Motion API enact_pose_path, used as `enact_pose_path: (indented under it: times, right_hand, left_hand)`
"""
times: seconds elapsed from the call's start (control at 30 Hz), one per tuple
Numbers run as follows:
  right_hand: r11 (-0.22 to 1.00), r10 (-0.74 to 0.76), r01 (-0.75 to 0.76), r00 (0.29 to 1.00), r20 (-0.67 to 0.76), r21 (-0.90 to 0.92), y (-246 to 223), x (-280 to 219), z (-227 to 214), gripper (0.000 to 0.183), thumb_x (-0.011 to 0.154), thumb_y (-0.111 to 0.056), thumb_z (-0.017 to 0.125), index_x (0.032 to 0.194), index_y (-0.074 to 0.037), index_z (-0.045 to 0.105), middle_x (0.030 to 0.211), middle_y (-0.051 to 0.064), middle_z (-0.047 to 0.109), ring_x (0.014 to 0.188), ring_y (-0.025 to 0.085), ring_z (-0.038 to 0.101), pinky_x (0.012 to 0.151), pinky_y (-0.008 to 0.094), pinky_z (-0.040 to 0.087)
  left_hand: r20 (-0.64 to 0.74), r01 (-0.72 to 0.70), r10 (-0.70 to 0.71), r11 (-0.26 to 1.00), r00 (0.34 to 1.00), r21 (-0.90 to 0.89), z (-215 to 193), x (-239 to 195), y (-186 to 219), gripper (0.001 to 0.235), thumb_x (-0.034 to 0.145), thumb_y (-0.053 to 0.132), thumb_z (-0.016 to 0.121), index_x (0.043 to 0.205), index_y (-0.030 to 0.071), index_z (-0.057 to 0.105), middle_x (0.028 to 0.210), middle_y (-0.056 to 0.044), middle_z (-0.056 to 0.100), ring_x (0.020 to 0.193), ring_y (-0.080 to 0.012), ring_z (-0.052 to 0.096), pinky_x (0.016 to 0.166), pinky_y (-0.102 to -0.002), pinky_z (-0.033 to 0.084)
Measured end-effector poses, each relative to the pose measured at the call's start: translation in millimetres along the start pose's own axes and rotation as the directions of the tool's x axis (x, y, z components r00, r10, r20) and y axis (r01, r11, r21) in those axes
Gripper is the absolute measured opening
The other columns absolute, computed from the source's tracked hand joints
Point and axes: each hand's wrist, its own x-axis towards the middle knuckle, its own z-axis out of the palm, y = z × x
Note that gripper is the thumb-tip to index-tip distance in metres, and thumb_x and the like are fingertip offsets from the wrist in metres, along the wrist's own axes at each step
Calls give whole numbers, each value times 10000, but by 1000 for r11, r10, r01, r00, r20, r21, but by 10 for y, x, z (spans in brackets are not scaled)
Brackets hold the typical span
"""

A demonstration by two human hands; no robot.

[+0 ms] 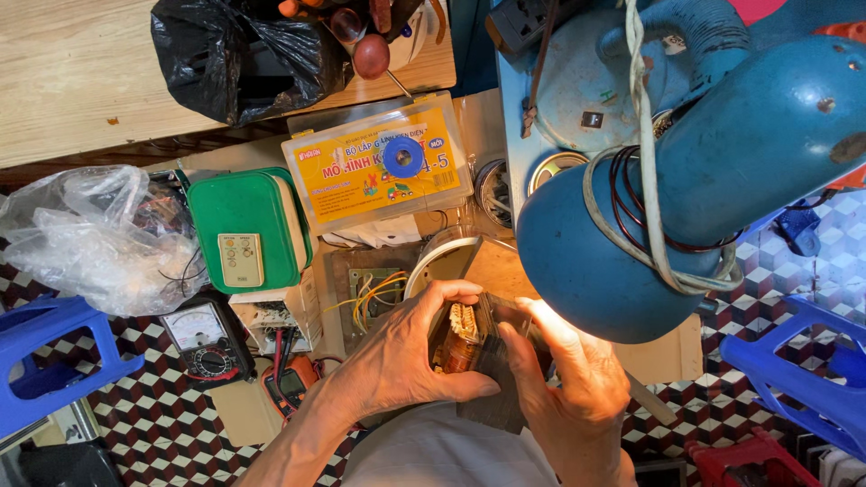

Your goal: The person uses a screwdriver to adjust a small metallic component on a laminated core assembly, then uses pliers to bend and secure a metal tab. The person repeatedly repositions the assembly and continues adjusting the component with the screwdriver.

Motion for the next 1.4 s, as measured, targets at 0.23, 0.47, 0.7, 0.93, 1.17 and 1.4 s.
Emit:
enact_pose_path:
  times: [0.23,0.47,0.7,0.93,1.17,1.4]
  right_hand:
    - [972,99,-108,994,56,207,-33,-1,-8,316,887,9,756,1190,-7,666,1105,108,764,1006,180,762,874,291,599]
    - [979,9,-26,996,85,201,-23,38,-25,320,883,16,753,1184,-5,647,1098,114,759,1026,193,758,879,296,598]
    - [979,27,-52,991,128,196,-23,4,-64,313,855,5,784,1145,-16,668,1056,98,776,912,159,773,769,263,599]
    - [988,-16,13,1000,18,153,-48,-38,7,324,882,0,775,1180,3,647,1091,122,750,968,192,757,836,294,591]
    - [993,26,-25,1000,-4,119,-8,-7,48,264,922,-25,757,1169,-19,663,1058,116,748,944,185,753,828,290,584]
    - [900,290,-317,948,132,300,67,75,106,308,941,-110,706,1231,-17,660,1043,87,756,881,124,739,775,272,579]
  left_hand:
    - [-11,-19,19,1000,1000,-16,9,0,-31,939,621,442,904,1391,114,481,1320,-98,661,1238,-246,658,1035,-371,511]
    - [-9,-32,32,999,999,-20,0,-5,-39,957,620,450,903,1403,120,464,1349,-97,642,1262,-252,641,1053,-377,501]
    - [-5,-17,17,1000,1000,8,-4,9,-50,980,606,463,904,1413,124,466,1371,-104,630,1276,-257,625,1061,-382,489]
    - [-6,-5,5,1000,1000,28,15,-12,-46,937,628,475,886,1399,124,484,1344,-106,649,1250,-254,643,1041,-379,505]
    - [-11,-46,46,999,999,24,25,-12,-57,919,641,485,884,1387,111,497,1327,-115,654,1239,-251,646,1038,-380,502]
    - [-48,-47,47,999,998,11,72,-38,-79,870,623,479,878,1348,112,568,1248,-104,686,1145,-213,665,981,-364,526]
